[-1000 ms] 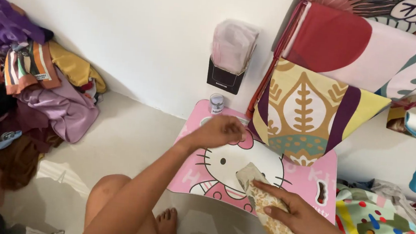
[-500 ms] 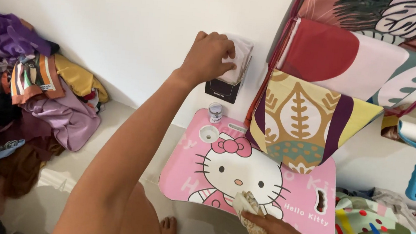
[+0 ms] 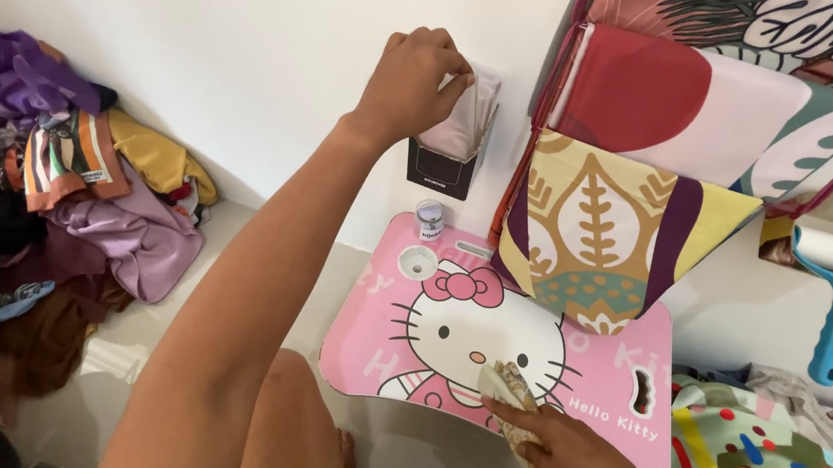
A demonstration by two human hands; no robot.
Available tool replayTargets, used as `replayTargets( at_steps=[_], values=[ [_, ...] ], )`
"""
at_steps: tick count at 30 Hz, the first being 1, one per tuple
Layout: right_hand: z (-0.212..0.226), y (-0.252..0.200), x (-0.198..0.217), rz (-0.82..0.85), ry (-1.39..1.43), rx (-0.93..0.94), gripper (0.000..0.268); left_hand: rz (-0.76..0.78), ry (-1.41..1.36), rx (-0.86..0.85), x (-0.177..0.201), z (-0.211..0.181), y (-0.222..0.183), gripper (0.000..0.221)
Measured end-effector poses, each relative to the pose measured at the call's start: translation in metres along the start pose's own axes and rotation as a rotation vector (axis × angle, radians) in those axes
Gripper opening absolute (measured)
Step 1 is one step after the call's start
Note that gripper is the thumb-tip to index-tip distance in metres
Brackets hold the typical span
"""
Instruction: Folding hijabs and placing them into plastic bags for packaging and sealing.
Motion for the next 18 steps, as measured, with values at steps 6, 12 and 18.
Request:
replayTargets(
  at_steps=[6, 12, 18],
  values=[
    [-0.012, 0.021, -0.006, 0.002, -0.028, 0.081, 0.052, -0.068, 0.0, 0.037, 0.019, -0.005, 0.012, 0.015],
    [-0.02, 0.027, -0.002, -0.023, -0.003, 0.009, 0.046, -0.252, -0.131, 0.035, 0.055, -0.015, 0.02, 0.019],
    [-0.017, 0.021, 0.013, -0.104, 0.085, 0.03, 0.05, -0.364, -0.158, 0.01, 0.102, -0.06, 0.016, 0.017]
  ],
)
Point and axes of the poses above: each hand's wrist, its own y-axis towards the middle knuckle, its own x-axis out of the back of the hand, z = x × y, the point moved 7 cm from there along y, towards the middle knuckle, and after that the axes turned 5 degrees about -y, right-handed, at the moved point
